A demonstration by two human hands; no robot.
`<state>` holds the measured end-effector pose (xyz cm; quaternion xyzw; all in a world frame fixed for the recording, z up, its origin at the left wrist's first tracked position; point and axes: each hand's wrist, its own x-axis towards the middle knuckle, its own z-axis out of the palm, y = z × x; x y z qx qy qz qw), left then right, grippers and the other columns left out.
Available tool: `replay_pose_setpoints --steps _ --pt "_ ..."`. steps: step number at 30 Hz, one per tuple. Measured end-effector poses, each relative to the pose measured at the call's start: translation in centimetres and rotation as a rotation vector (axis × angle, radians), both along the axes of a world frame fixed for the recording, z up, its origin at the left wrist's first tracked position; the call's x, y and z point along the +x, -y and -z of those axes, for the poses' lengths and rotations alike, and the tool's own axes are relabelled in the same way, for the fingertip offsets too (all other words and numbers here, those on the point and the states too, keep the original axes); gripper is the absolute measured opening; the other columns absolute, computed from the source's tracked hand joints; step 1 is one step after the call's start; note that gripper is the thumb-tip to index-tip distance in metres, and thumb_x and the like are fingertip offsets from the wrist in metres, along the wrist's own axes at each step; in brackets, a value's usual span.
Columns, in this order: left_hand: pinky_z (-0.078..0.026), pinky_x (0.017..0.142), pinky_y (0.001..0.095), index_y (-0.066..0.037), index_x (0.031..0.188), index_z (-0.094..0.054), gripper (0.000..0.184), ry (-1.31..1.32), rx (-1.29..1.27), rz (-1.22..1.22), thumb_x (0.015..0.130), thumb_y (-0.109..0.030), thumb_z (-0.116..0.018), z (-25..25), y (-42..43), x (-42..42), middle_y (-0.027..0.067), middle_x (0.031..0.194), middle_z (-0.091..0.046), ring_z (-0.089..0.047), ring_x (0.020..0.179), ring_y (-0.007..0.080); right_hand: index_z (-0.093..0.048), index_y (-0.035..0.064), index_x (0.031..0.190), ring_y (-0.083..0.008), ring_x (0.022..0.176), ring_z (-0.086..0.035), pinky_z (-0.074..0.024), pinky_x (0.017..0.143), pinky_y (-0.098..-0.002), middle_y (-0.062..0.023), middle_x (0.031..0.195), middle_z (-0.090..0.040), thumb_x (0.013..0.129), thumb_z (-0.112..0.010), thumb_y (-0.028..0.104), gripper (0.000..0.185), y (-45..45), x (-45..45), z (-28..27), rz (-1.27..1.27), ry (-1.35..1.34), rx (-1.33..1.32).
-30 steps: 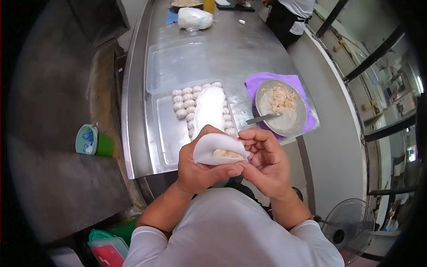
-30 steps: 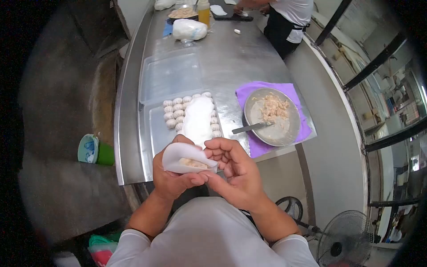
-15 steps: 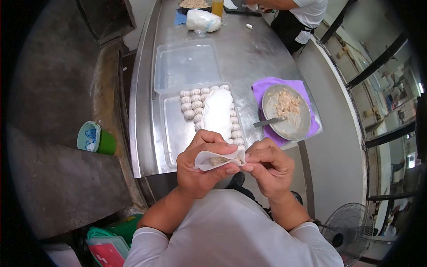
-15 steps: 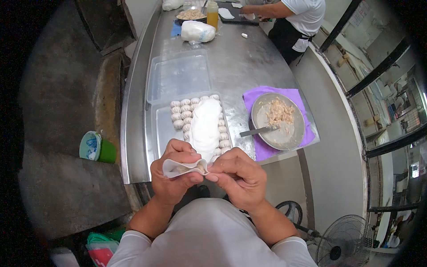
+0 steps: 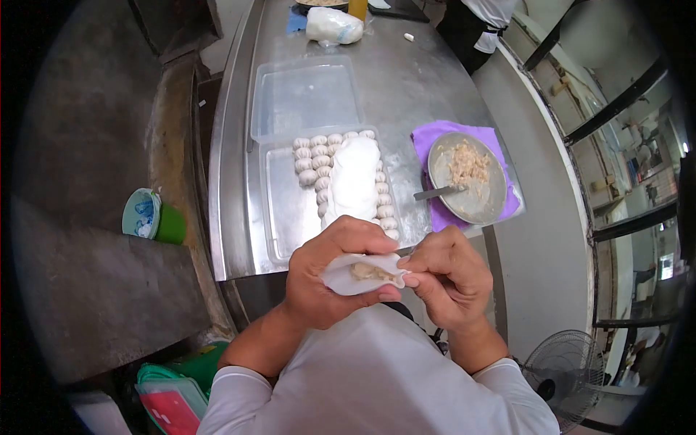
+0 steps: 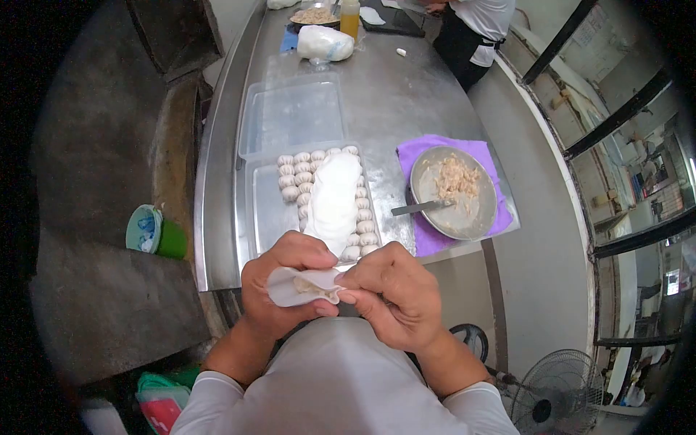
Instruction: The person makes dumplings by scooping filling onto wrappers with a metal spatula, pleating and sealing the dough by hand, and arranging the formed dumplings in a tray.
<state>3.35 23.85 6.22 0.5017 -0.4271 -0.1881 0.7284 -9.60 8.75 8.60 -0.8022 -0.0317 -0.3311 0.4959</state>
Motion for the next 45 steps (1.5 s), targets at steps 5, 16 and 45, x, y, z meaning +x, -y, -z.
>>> replay_pose_setpoints --steps 5,16,45 --pt "-0.053 0.086 0.0297 -0.004 0.108 -0.073 0.041 -0.041 -0.072 0.044 0.071 -0.006 -0.091 1.2 -0.1 0.2 0.0116 0.113 -0.065 -0.065 0.102 0.0183 -0.071 -0.0011 0.096 -0.0175 0.079 -0.054 -0.0429 0.067 -0.0279 -0.0081 0.086 -0.062 0.084 -0.077 0.003 0.015 -1.1 -0.2 -0.8 0.068 -0.06 0.052" --pt "-0.052 0.091 0.0308 -0.004 0.104 -0.073 0.035 -0.045 0.002 0.06 0.073 -0.003 -0.089 0.8 -0.4 -0.1 0.0114 0.117 -0.064 -0.064 0.108 0.019 -0.072 -0.0012 0.104 -0.0198 0.082 -0.059 -0.0493 0.068 -0.0288 -0.0109 0.094 -0.063 0.084 -0.073 -0.004 0.02 -1.4 -0.4 -0.2 0.055 -0.04 -0.079" --pt "-0.049 0.092 0.032 0.001 0.113 -0.067 0.04 -0.104 -0.043 0.086 0.078 -0.006 -0.087 2.0 0.3 -0.5 0.0127 0.115 -0.062 -0.061 0.108 0.0197 -0.066 -0.0046 0.102 -0.0231 0.081 -0.057 -0.0477 0.066 -0.0306 -0.0128 0.094 -0.065 0.089 -0.069 -0.003 0.013 -0.6 0.0 0.3 0.004 0.007 -0.105"
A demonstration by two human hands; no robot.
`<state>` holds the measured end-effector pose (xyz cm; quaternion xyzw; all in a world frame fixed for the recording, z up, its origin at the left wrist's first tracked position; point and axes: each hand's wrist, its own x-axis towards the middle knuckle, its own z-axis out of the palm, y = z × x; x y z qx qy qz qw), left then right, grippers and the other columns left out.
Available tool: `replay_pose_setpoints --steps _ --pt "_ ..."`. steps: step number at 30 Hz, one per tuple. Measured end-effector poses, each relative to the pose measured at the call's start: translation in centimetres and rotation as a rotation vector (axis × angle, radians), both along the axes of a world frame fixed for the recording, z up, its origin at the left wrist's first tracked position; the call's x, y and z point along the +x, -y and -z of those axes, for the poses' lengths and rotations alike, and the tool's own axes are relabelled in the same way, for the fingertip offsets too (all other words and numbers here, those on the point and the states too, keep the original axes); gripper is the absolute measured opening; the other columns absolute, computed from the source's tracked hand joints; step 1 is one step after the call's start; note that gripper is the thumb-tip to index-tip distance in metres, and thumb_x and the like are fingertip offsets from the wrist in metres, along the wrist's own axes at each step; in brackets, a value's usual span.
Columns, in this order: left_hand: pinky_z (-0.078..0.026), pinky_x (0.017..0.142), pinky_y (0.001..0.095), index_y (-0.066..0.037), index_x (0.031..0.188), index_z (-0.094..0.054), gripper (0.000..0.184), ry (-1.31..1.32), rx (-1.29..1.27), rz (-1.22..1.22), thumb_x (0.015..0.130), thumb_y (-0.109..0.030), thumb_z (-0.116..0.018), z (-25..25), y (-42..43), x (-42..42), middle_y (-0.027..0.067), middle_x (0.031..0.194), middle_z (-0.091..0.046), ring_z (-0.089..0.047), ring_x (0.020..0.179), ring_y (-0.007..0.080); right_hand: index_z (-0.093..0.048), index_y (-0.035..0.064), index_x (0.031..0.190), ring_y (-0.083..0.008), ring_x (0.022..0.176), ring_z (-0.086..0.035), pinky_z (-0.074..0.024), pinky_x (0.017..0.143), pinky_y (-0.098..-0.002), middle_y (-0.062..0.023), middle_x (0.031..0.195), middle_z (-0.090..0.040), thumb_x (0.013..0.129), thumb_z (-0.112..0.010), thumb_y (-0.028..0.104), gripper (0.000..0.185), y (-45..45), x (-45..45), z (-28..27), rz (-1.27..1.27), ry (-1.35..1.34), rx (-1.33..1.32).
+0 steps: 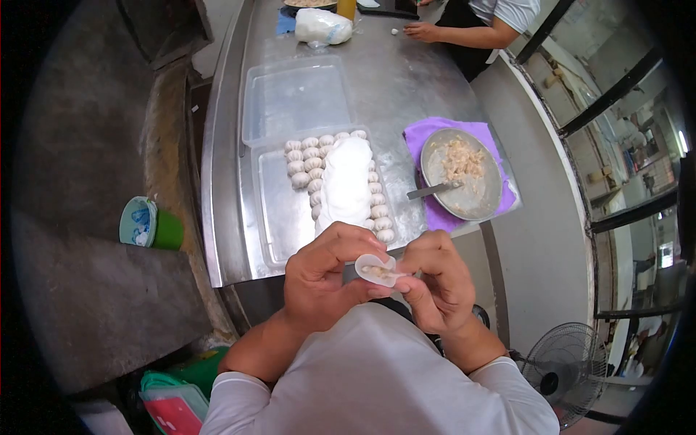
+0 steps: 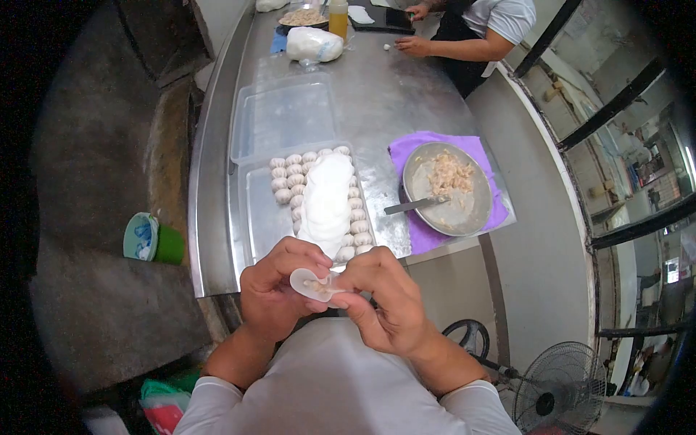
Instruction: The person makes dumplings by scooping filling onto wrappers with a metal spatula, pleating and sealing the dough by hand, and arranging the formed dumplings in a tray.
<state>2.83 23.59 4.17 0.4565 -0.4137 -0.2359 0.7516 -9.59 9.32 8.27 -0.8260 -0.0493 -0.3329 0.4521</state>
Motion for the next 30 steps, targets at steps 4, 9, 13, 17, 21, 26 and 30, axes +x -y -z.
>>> replay_pose_setpoints --steps 4,9,13,17,21,26,30 --pt "-0.049 0.09 0.0319 0.0 0.114 -0.065 0.041 0.149 0.021 0.04 0.078 -0.001 -0.085 -0.2 0.5 0.5 0.0115 0.112 -0.061 -0.061 0.104 0.0196 -0.065 -0.0044 0.1 -0.0248 0.081 -0.058 -0.049 0.069 -0.0329 -0.0128 0.094 -0.065 0.088 -0.068 -0.006 0.012 -0.2 0.0 0.1 0.047 -0.009 0.088" --pt "-0.048 0.084 0.03 -0.002 0.107 -0.065 0.033 0.065 -0.075 -0.199 0.083 -0.015 -0.083 -0.1 1.4 -1.4 0.0114 0.106 -0.06 -0.059 0.095 0.0176 -0.067 -0.0023 0.101 -0.0245 0.081 -0.059 -0.0494 0.073 -0.0347 -0.0126 0.092 -0.061 0.086 -0.07 -0.005 0.015 1.1 -0.1 0.0 -0.001 0.028 -0.006" --pt "-0.049 0.082 0.0305 -0.001 0.109 -0.066 0.036 0.111 -0.015 -0.183 0.085 -0.022 -0.084 -0.3 1.9 -1.5 0.0121 0.106 -0.059 -0.059 0.094 0.019 -0.071 -0.0004 0.105 -0.0214 0.081 -0.057 -0.0471 0.07 -0.032 -0.0113 0.096 -0.063 0.086 -0.077 0.004 0.021 2.6 -0.5 0.0 -0.017 0.105 0.021" --pt "-0.048 0.08 0.0295 -0.001 0.106 -0.066 0.041 0.199 -0.009 -0.243 0.086 -0.032 -0.083 -0.9 3.5 -2.0 0.0113 0.102 -0.057 -0.058 0.09 0.0182 -0.068 -0.0017 0.11 -0.0223 0.08 -0.062 -0.05 0.071 -0.0332 -0.0121 0.097 -0.065 0.09 -0.073 0.004 0.021 4.1 -0.9 -0.3 -0.08 0.108 0.103" --pt "-0.044 0.084 0.0335 -0.005 0.098 -0.06 0.04 0.139 -0.05 -0.467 0.091 -0.041 -0.076 -1.0 6.3 -4.4 0.0079 0.095 -0.052 -0.052 0.089 0.019 -0.065 -0.0039 0.103 -0.0228 0.08 -0.06 -0.05 0.07 -0.033 -0.0114 0.095 -0.063 0.092 -0.071 0.004 0.015 5.9 -1.3 0.2 -0.104 0.13 0.094" --pt "-0.041 0.085 0.0308 -0.005 0.099 -0.06 0.04 0.172 0.008 -0.367 0.092 -0.042 -0.074 -0.9 8.0 -5.0 0.0076 0.094 -0.053 -0.051 0.089 0.0182 -0.063 -0.0024 0.106 -0.0233 0.08 -0.059 -0.0488 0.07 -0.0333 -0.0109 0.095 -0.061 0.093 -0.071 0.007 0.018 8.6 -2.2 0.1 -0.164 0.107 0.158" --pt "-0.041 0.085 0.0324 -0.003 0.097 -0.06 0.043 0.255 0.081 -0.373 0.094 -0.045 -0.07 -1.2 9.8 -5.6 0.0077 0.095 -0.053 -0.051 0.092 0.0194 -0.06 -0.0002 0.109 -0.0248 0.081 -0.057 -0.0474 0.07 -0.0337 -0.011 0.095 -0.058 0.094 -0.069 0.01 0.02 11.3 -2.7 0.7 -0.207 0.083 0.166"
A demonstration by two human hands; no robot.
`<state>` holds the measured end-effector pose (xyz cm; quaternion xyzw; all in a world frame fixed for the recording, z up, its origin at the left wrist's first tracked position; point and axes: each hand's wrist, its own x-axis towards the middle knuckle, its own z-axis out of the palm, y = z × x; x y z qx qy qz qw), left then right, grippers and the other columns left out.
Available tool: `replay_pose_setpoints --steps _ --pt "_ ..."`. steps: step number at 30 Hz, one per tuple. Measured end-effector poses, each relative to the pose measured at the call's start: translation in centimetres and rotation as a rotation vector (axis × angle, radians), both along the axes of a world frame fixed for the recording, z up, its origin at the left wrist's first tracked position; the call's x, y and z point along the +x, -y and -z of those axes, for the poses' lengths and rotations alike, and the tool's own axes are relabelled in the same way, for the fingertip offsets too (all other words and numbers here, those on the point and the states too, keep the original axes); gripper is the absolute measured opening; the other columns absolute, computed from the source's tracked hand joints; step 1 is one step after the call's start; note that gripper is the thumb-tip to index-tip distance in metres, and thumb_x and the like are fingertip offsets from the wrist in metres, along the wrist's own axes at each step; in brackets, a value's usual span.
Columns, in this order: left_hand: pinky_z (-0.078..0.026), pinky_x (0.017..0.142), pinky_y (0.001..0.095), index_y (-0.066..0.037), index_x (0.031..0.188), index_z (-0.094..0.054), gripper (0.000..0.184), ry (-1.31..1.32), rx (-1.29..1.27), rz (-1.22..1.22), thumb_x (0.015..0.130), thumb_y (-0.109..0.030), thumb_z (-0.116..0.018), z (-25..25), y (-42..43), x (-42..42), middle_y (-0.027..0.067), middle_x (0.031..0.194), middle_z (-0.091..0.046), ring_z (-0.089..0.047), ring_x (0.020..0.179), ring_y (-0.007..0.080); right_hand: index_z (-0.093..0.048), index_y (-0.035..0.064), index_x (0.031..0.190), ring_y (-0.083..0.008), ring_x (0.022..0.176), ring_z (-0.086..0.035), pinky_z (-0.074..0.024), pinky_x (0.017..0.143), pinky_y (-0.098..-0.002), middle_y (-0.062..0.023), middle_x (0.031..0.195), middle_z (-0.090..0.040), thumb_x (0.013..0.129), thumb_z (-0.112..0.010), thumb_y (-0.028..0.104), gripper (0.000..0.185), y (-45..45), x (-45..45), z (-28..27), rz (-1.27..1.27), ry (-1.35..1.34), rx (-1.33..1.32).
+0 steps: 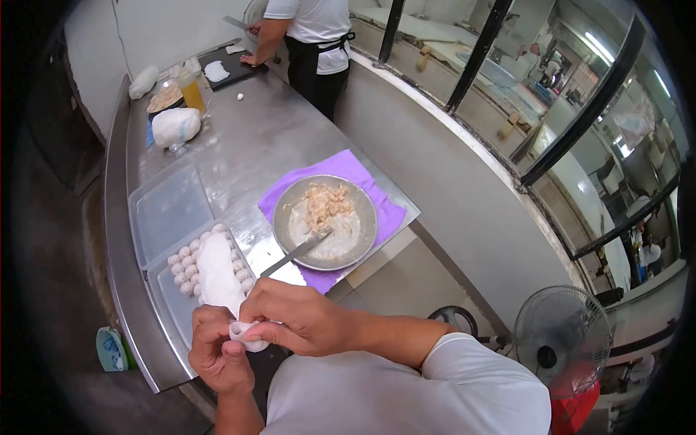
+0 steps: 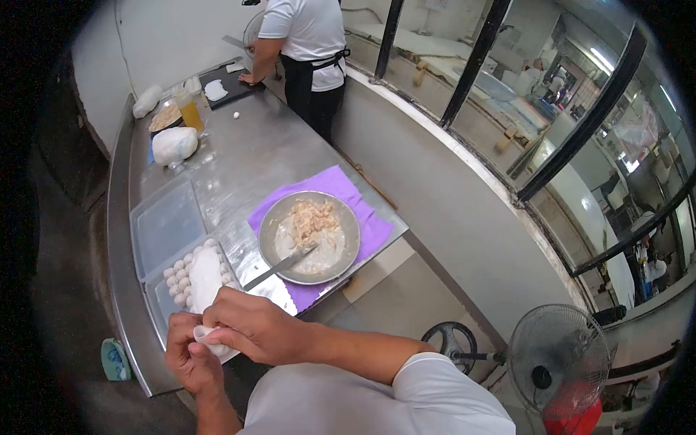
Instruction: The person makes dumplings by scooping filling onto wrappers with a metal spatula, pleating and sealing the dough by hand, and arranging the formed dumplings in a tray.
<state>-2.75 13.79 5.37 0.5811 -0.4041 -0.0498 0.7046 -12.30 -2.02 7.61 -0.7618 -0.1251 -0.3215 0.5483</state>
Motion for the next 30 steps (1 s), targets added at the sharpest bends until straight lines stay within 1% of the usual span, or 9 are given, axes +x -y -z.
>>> replay_pose_setpoints --steps 5,7,9,11,15,21,25,27,30 --pt "-0.043 0.078 0.0314 -0.002 0.094 -0.064 0.034 -0.006 -0.152 -0.156 0.091 -0.033 -0.077 0.1 2.8 -1.4 0.0072 0.089 -0.053 -0.051 0.086 0.0201 -0.059 -0.0005 0.105 -0.0261 0.08 -0.056 -0.0465 0.071 -0.0352 -0.0116 0.093 -0.055 0.096 -0.067 0.013 0.018 2.2 0.0 0.0 -0.028 0.032 -0.112" --pt "-0.043 0.078 0.0319 -0.002 0.094 -0.064 0.031 -0.018 -0.131 -0.143 0.09 -0.03 -0.077 0.2 2.8 -1.5 0.0072 0.089 -0.053 -0.051 0.086 0.0202 -0.059 -0.0006 0.104 -0.0265 0.079 -0.055 -0.0463 0.071 -0.0358 -0.012 0.093 -0.054 0.097 -0.066 0.013 0.017 2.8 -0.2 -0.1 -0.051 0.081 -0.13" --pt "-0.044 0.078 0.0325 -0.002 0.093 -0.064 0.028 -0.031 -0.109 -0.13 0.09 -0.026 -0.078 0.0 2.7 -1.3 0.0072 0.09 -0.052 -0.051 0.086 0.0204 -0.06 -0.0014 0.102 -0.0275 0.079 -0.055 -0.046 0.07 -0.0363 -0.0131 0.093 -0.053 0.097 -0.066 0.011 0.015 3.1 -0.4 -0.7 -0.094 -0.055 0.05" --pt "-0.045 0.077 0.0326 -0.002 0.092 -0.064 0.024 0.022 -0.049 -0.139 0.089 -0.022 -0.078 -0.4 2.7 -1.0 0.0075 0.089 -0.053 -0.052 0.085 0.0203 -0.06 -0.0012 0.103 -0.0273 0.079 -0.055 -0.046 0.07 -0.0361 -0.0128 0.093 -0.054 0.097 -0.066 0.012 0.016 3.4 -0.1 -0.3 -0.083 -0.024 -0.007" --pt "-0.044 0.077 0.0316 -0.002 0.092 -0.065 0.024 0.018 -0.043 -0.065 0.088 -0.021 -0.079 -0.2 1.7 -0.1 0.0081 0.089 -0.054 -0.052 0.084 0.0199 -0.061 -0.0003 0.105 -0.0269 0.078 -0.056 -0.0461 0.07 -0.0355 -0.0113 0.092 -0.054 0.097 -0.066 0.014 0.017 2.8 0.0 -0.1 -0.045 0.004 -0.15" --pt "-0.044 0.074 0.0271 -0.002 0.091 -0.066 0.023 0.008 0.033 -0.018 0.088 -0.02 -0.079 -0.8 -1.1 1.7 0.0075 0.089 -0.054 -0.054 0.084 0.0183 -0.062 0.0012 0.108 -0.027 0.077 -0.058 -0.0474 0.068 -0.0357 -0.011 0.09 -0.055 0.098 -0.063 0.013 0.016 0.4 1.4 -0.5 -0.07 -0.133 -0.07" --pt "-0.044 0.072 0.0258 -0.002 0.091 -0.067 0.022 -0.079 -0.073 0.008 0.086 -0.018 -0.081 0.2 -3.1 3.5 0.0077 0.09 -0.055 -0.054 0.083 0.0168 -0.062 0.0014 0.108 -0.0267 0.078 -0.059 -0.0482 0.068 -0.0359 -0.0111 0.089 -0.057 0.098 -0.065 0.015 0.017 -1.8 3.2 -0.4 -0.1 -0.013 -0.161" --pt "-0.044 0.072 0.0254 -0.002 0.09 -0.067 0.021 -0.09 -0.092 -0.005 0.085 -0.017 -0.081 0.6 -4.3 4.5 0.008 0.091 -0.056 -0.054 0.083 0.0164 -0.063 0.0013 0.107 -0.0268 0.078 -0.06 -0.0484 0.068 -0.0359 -0.0109 0.088 -0.057 0.097 -0.066 0.016 0.018 -2.9 3.6 -0.9 -0.081 -0.195 -0.08" --pt "-0.044 0.072 0.0244 -0.002 0.089 -0.068 0.02 -0.048 0.0 0.015 0.084 -0.017 -0.081 1.1 -6.6 6.1 0.0083 0.091 -0.056 -0.055 0.082 0.0162 -0.064 0.0017 0.106 -0.026 0.078 -0.06 -0.0485 0.068 -0.0363 -0.0104 0.088 -0.057 0.096 -0.068 0.015 0.017 -4.3 4.8 -0.3 -0.079 -0.156 -0.165"
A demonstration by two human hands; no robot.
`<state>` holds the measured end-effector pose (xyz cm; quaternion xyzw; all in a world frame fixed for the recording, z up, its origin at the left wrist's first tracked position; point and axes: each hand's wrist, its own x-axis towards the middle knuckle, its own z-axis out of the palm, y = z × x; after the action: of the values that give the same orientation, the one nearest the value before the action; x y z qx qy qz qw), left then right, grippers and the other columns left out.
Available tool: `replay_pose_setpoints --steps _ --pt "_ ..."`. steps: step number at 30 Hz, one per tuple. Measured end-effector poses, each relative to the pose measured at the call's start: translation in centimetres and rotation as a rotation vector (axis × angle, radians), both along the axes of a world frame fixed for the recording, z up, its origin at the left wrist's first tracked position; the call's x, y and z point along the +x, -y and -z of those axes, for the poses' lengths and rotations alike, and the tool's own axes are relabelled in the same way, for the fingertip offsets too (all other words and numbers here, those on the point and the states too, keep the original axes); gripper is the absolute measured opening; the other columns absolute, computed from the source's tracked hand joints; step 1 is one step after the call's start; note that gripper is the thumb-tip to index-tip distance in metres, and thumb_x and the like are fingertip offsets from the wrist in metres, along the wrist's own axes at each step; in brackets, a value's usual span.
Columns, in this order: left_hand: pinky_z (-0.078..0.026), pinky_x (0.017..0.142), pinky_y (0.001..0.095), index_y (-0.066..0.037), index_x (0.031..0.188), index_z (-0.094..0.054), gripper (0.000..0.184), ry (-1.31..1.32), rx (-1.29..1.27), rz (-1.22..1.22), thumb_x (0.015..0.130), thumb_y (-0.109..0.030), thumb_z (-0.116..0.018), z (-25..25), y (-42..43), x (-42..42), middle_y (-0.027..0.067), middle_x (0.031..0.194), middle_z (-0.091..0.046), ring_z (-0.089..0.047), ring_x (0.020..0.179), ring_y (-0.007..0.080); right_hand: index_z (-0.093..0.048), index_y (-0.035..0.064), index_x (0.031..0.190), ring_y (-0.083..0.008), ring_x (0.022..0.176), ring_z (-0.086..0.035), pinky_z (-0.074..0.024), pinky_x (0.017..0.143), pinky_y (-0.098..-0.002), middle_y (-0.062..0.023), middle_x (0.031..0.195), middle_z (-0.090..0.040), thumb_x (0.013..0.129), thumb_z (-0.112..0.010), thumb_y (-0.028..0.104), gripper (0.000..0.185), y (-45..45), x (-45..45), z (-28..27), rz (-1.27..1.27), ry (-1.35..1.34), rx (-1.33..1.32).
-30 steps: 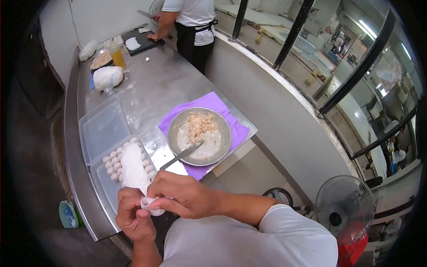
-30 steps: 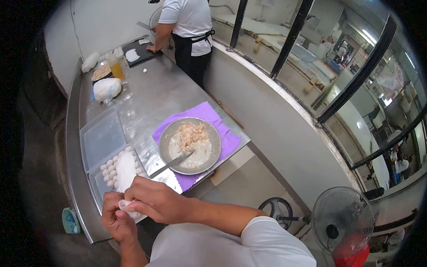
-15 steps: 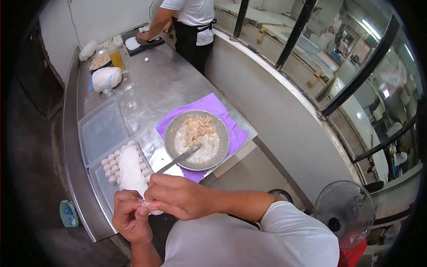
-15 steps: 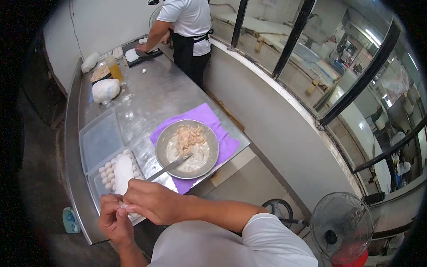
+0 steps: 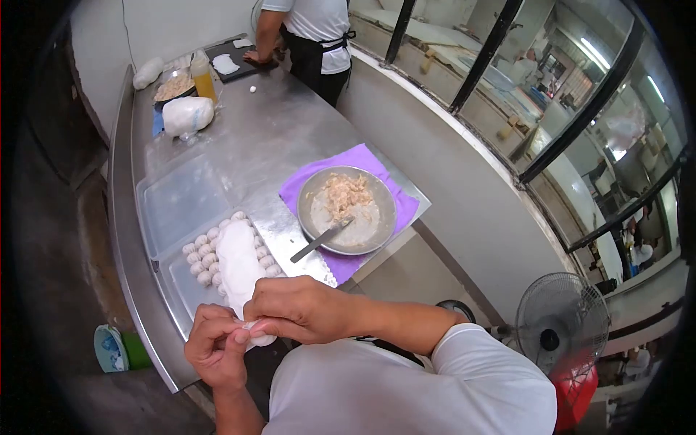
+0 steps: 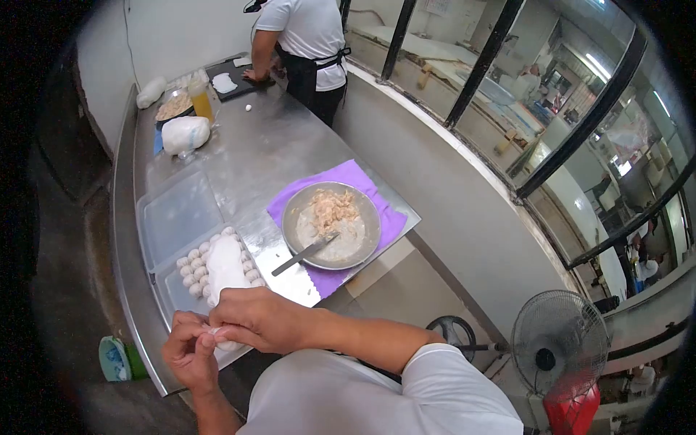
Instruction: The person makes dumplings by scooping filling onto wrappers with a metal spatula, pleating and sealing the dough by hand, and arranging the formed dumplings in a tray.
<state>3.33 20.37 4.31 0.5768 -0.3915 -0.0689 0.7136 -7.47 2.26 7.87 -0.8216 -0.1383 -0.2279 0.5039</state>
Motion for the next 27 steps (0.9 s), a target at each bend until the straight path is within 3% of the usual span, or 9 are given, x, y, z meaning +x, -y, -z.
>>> replay_pose_setpoints --steps 6,8,9,11,13,17,19,23,27 --pt "-0.049 0.072 0.0282 0.001 0.098 -0.068 0.026 -0.02 0.015 0.193 0.092 -0.024 -0.073 0.5 -1.0 2.2 0.0117 0.095 -0.062 -0.061 0.082 0.0189 -0.07 0.0044 0.1 -0.0235 0.077 -0.057 -0.0475 0.069 -0.0345 -0.0085 0.087 -0.055 0.091 -0.073 0.015 0.014 -1.6 1.7 0.5 0.014 0.082 0.022" --pt "-0.056 0.071 0.0368 0.007 0.11 -0.063 0.04 -0.951 -0.091 0.545 0.101 -0.032 -0.059 -0.6 -1.0 1.6 0.0178 0.103 -0.066 -0.066 0.082 0.0261 -0.07 0.0053 0.097 -0.0242 0.081 -0.057 -0.0475 0.07 -0.0358 -0.0093 0.088 -0.054 0.09 -0.074 0.016 0.013 -1.6 2.3 1.0 -0.024 0.034 0.017" --pt "-0.059 0.071 0.0437 0.011 0.12 -0.055 0.049 -1.002 0.009 0.712 0.106 -0.035 -0.049 1.9 -1.8 2.7 0.0224 0.109 -0.066 -0.069 0.082 0.0309 -0.07 0.0062 0.095 -0.0249 0.084 -0.057 -0.0474 0.072 -0.0371 -0.0102 0.09 -0.053 0.089 -0.075 0.017 0.013 -1.4 2.7 1.4 -0.075 -0.009 0.006" --pt "-0.058 0.069 0.0414 0.009 0.122 -0.055 0.04 -0.961 0.027 0.821 0.105 -0.027 -0.051 4.2 -1.8 3.9 0.021 0.108 -0.066 -0.068 0.079 0.0287 -0.069 0.0058 0.099 -0.0232 0.083 -0.057 -0.0476 0.072 -0.0355 -0.0099 0.091 -0.053 0.088 -0.076 0.016 0.017 -0.7 3.1 2.8 -0.084 -0.027 0.002" --pt "-0.057 0.069 0.0349 0.005 0.127 -0.055 0.035 -1.018 0.002 0.55 0.102 -0.02 -0.058 3.9 -1.1 3.7 0.0151 0.106 -0.067 -0.069 0.086 0.026 -0.067 0.0052 0.108 -0.0186 0.081 -0.055 -0.0473 0.073 -0.0318 -0.0082 0.092 -0.054 0.087 -0.077 0.016 0.025 -0.4 3.3 3.1 -0.03 -0.152 0.058" --pt "-0.061 0.086 0.0327 0.003 0.14 -0.053 0.048 -0.885 0.078 0.419 0.095 -0.004 -0.067 3.5 -0.7 4.5 0.0117 0.114 -0.068 -0.068 0.101 0.0173 -0.06 0.0018 0.116 -0.0104 0.08 -0.051 -0.0432 0.071 -0.0277 -0.0017 0.086 -0.053 0.096 -0.069 0.018 0.028 0.6 2.7 5.0 -0.092 -0.378 0.34" --pt "-0.061 0.086 0.0324 0.003 0.139 -0.056 0.048 -0.874 0.136 0.332 0.093 -0.004 -0.069 3.3 0.2 3.8 0.0133 0.118 -0.068 -0.068 0.105 0.0186 -0.057 0.0028 0.099 -0.0119 0.074 -0.048 -0.0425 0.065 -0.0289 -0.0033 0.081 -0.05 0.101 -0.063 0.027 0.025 0.6 2.8 6.0 0.107 -0.382 0.446" --pt "-0.057 0.089 0.0277 0.004 0.133 -0.061 0.047 -0.745 0.163 0.287 0.088 0.001 -0.075 4.6 1.5 3.1 0.0117 0.118 -0.068 -0.067 0.101 0.0139 -0.051 0.0027 0.088 -0.0131 0.07 -0.044 -0.0403 0.062 -0.0312 -0.0073 0.076 -0.049 0.106 -0.054 0.026 0.03 -0.7 3.6 7.6 0.22 -0.277 0.191" --pt "-0.055 0.09 0.0261 0.005 0.13 -0.063 0.046 -0.703 0.113 0.264 0.085 0.005 -0.076 4.9 2.1 2.2 0.0103 0.115 -0.069 -0.066 0.101 0.0123 -0.051 0.0022 0.084 -0.0129 0.067 -0.043 -0.0393 0.06 -0.0309 -0.0084 0.073 -0.049 0.107 -0.053 0.025 0.032 -0.2 3.8 9.3 0.263 -0.255 0.226"
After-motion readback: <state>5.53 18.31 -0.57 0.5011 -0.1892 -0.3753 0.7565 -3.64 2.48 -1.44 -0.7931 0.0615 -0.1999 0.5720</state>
